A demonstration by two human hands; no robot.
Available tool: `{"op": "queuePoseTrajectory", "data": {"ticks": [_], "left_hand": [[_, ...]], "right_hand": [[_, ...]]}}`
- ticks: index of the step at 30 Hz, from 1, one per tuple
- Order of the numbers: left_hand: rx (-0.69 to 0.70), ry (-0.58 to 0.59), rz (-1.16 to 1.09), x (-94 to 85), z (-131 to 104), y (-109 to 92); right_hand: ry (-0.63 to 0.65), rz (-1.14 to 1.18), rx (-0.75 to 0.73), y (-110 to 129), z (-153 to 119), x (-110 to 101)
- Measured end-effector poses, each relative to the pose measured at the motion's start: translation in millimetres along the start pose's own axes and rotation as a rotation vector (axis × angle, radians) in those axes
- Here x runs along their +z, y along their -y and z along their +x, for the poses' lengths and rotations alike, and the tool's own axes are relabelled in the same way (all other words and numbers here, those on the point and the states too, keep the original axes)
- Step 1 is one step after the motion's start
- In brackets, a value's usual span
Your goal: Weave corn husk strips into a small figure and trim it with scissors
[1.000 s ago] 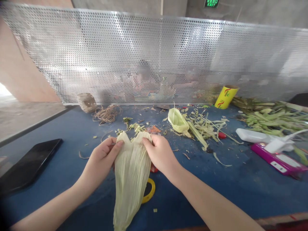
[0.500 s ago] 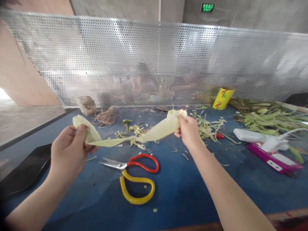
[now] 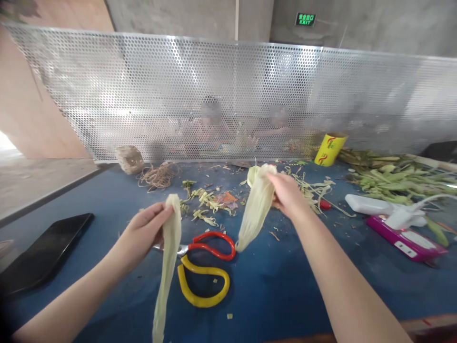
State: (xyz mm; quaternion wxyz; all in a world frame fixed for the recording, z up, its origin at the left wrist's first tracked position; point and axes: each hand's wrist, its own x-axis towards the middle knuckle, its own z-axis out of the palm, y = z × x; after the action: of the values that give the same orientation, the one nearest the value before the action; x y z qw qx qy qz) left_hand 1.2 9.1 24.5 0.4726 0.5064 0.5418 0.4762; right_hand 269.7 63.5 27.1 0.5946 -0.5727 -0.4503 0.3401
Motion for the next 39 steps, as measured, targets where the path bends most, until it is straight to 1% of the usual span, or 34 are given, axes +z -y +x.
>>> {"op": "queuePoseTrajectory", "data": {"ticks": [2,4,5,8,9,11,12,13,14,16,17,18,19,20,22,23,24,29,35,39], "left_hand": [[-0.028,0.081,0.074,5.6,-1.2,3.9],[-0.013,0.101,0.114,8.5,-2.5,6.0],[-0.001,0.107,0.128,9.0,-2.9,6.7],[0.018,0.129,0.154,8.2,-2.9,8.9],[0.024,0.145,0.16,7.8,-2.6,9.8],[0.039,0.181,0.168,7.7,-2.4,11.6],[0.046,0.198,0.171,8.1,-2.7,12.2],[0.047,0.213,0.175,9.0,-3.4,12.5],[0.045,0.227,0.176,10.2,-4.5,12.4],[0.03,0.256,0.171,13.6,-7.8,11.7],[0.021,0.278,0.168,15.7,-9.8,11.4],[0.016,0.302,0.165,17.8,-11.8,11.2],[0.017,0.33,0.166,19.9,-13.7,11.3],[0.023,0.356,0.171,21.8,-15.4,11.7],[0.044,0.393,0.191,24.8,-17.6,13.5],[0.056,0.402,0.202,25.7,-18.2,14.6],[0.068,0.405,0.211,26.3,-18.4,15.8],[0.081,0.371,0.238,25.7,-17.7,18.2],[0.086,0.361,0.26,25.2,-17.5,18.4],[0.071,0.376,0.212,25.1,-15.0,18.4]], "right_hand": [[0.13,-0.04,0.05,-2.7,-13.8,14.9],[0.257,-0.081,0.101,-2.9,-27.7,25.0],[0.358,-0.108,0.143,-2.1,-33.8,28.1],[0.728,-0.182,0.292,1.0,-45.0,31.5],[0.808,-0.193,0.319,1.3,-46.1,31.2],[0.869,-0.228,0.327,-0.6,-44.9,29.6],[0.87,-0.28,0.31,-2.5,-43.3,28.7],[0.851,-0.363,0.261,-4.8,-41.8,28.2],[0.804,-0.469,0.175,-7.0,-40.7,28.3],[0.62,-0.673,-0.099,-9.4,-41.8,31.2],[0.519,-0.727,-0.254,-9.0,-44.5,34.0],[0.442,-0.737,-0.385,-7.4,-48.6,37.6],[0.422,-0.704,-0.473,-4.9,-53.9,41.7],[0.467,-0.646,-0.504,-1.9,-59.9,46.0],[0.62,-0.526,-0.454,4.0,-71.8,53.4],[0.677,-0.483,-0.417,6.2,-76.8,56.0],[0.7,-0.45,-0.386,7.5,-80.6,57.8],[0.624,-0.304,-0.31,3.9,-83.8,58.0],[0.681,-0.171,-0.167,-1.0,-79.5,56.9],[0.7,-0.098,-0.117,-0.8,-77.7,57.4]]}}
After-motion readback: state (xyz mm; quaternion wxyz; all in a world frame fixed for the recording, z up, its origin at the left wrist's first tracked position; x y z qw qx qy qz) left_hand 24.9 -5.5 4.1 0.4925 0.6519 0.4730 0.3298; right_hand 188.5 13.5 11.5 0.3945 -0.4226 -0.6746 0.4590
